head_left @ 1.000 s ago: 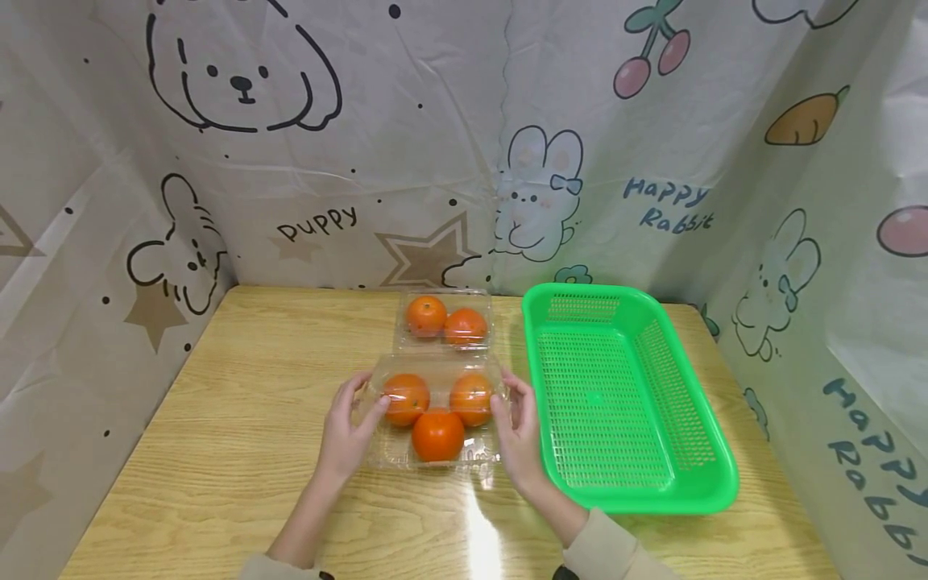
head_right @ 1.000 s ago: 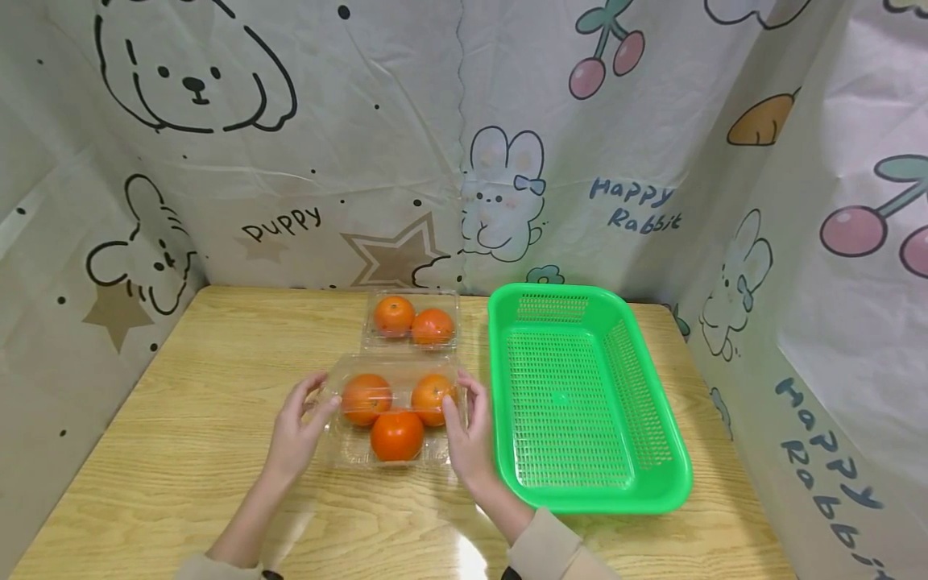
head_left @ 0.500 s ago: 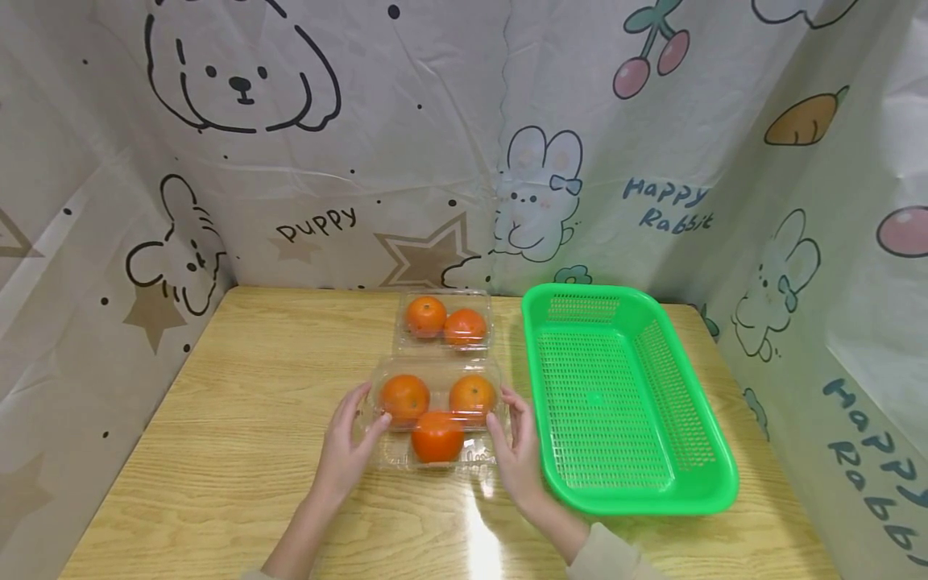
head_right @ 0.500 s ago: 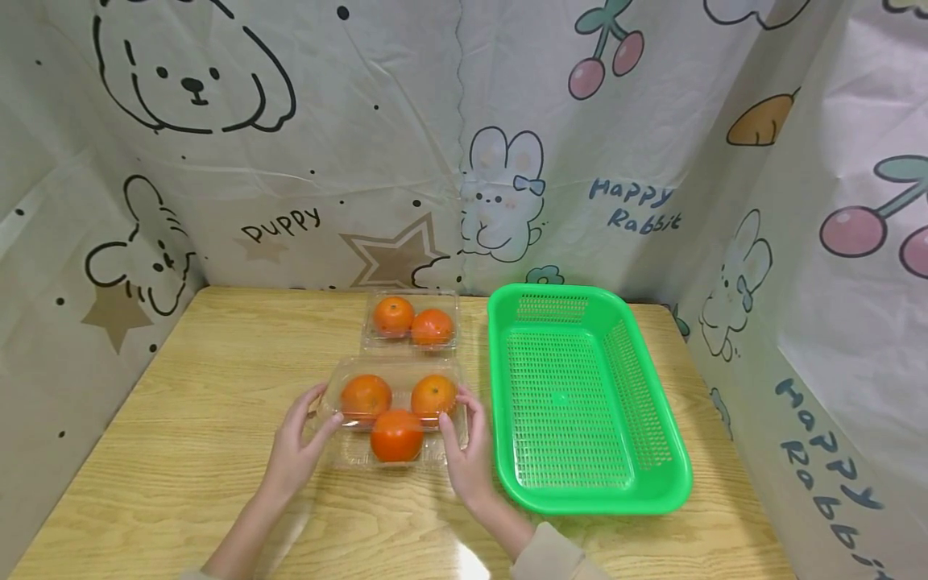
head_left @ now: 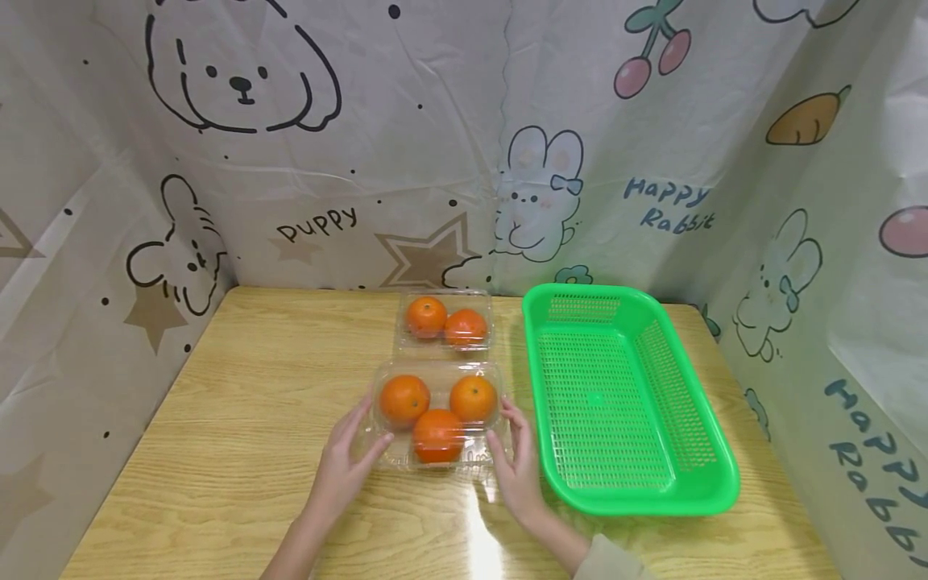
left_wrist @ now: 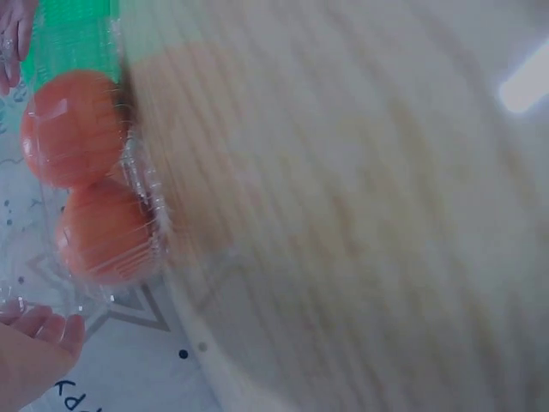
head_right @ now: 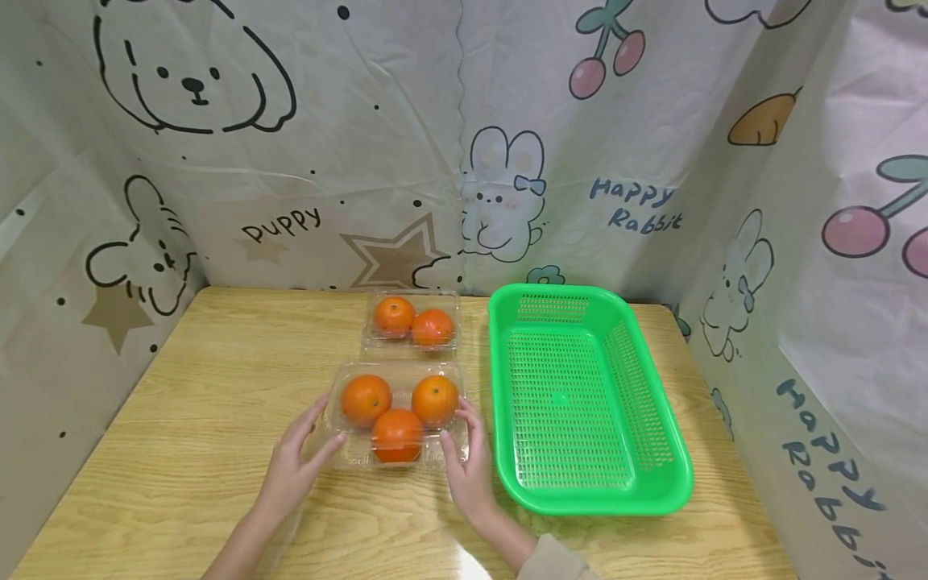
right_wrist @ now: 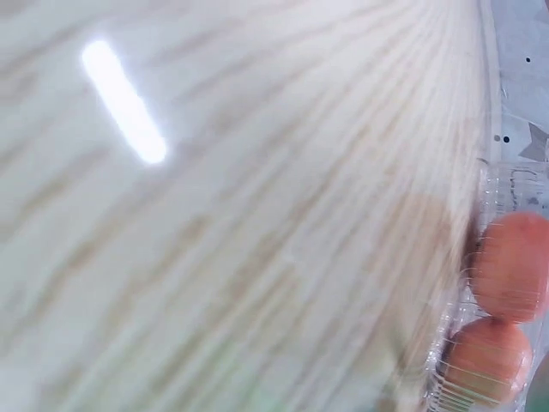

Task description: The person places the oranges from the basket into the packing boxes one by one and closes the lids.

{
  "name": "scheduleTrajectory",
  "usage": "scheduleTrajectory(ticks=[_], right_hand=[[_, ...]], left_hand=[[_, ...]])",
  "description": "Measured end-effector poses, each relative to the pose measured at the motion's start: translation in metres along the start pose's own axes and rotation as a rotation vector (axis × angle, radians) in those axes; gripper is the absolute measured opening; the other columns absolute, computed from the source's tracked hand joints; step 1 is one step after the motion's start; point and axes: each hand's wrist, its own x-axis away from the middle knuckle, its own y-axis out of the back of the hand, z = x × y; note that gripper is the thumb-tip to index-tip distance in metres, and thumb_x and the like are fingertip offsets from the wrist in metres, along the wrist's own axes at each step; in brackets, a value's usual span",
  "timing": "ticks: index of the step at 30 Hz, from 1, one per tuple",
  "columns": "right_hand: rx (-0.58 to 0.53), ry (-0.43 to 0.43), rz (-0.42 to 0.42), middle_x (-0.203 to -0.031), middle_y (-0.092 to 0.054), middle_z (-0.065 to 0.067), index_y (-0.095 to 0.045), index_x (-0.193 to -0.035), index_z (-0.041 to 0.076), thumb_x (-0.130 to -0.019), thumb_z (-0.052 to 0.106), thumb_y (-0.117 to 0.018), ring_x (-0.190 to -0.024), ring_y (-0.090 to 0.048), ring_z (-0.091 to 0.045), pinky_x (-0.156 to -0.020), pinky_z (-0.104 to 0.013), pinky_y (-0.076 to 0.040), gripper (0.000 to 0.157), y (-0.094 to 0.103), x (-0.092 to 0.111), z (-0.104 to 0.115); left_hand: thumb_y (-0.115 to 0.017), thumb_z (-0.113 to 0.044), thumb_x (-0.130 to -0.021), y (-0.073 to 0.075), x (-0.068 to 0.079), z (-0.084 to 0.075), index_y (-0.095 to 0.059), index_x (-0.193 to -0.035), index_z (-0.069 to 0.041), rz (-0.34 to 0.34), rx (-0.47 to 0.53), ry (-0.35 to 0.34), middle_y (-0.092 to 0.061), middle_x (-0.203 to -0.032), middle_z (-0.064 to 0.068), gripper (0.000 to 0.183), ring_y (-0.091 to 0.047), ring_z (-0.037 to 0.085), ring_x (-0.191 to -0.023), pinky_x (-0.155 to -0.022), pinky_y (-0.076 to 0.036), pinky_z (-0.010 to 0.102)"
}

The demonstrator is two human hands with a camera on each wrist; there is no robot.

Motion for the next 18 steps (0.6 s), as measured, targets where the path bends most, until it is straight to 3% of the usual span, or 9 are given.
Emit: scheduleTrajectory(ticks=[7,13,18], right_hand=[[0.039,0.019,0.005,-0.134,-0.038,-0.027,-0.041,-0.115,-0.012,-0.087,-0.006,-0.050,-0.125,-0.034,-0.040,-0.103,-0.019,-0.022,0.030,0.000,0.006,-0.001],[0.066,0.066,0.011,-0.128,-0.038,-0.036,-0.041,-0.109,-0.018,-0.083,-0.013,-0.050,-0.119,-0.035,-0.048,-0.102,-0.019,-0.023,0.029,0.001,0.006,0.015],[0.107,0.071,0.016,-0.126,-0.039,-0.036,-0.043,-0.108,-0.018,-0.081,-0.014,-0.052,-0.117,-0.037,-0.047,-0.102,-0.019,-0.024,0.028,0.002,0.007,0.022]], left_hand=[[-0.065,-0.018,-0.083,0.000,0.006,0.005,-0.036,-0.138,-0.003,0.003,-0.019,-0.045,-0.038,-0.139,0.017,0.063,-0.036,0.039,-0.125,-0.098,-0.029,0.056],[-0.065,-0.019,-0.082,-0.002,0.010,0.008,-0.036,-0.138,-0.002,0.016,-0.035,-0.023,-0.037,-0.140,0.018,0.065,-0.037,0.040,-0.124,-0.097,-0.031,0.056],[-0.066,-0.020,-0.081,-0.004,0.012,0.009,-0.037,-0.137,-0.002,0.025,-0.038,-0.003,-0.037,-0.140,0.018,0.065,-0.037,0.041,-0.124,-0.097,-0.032,0.055]])
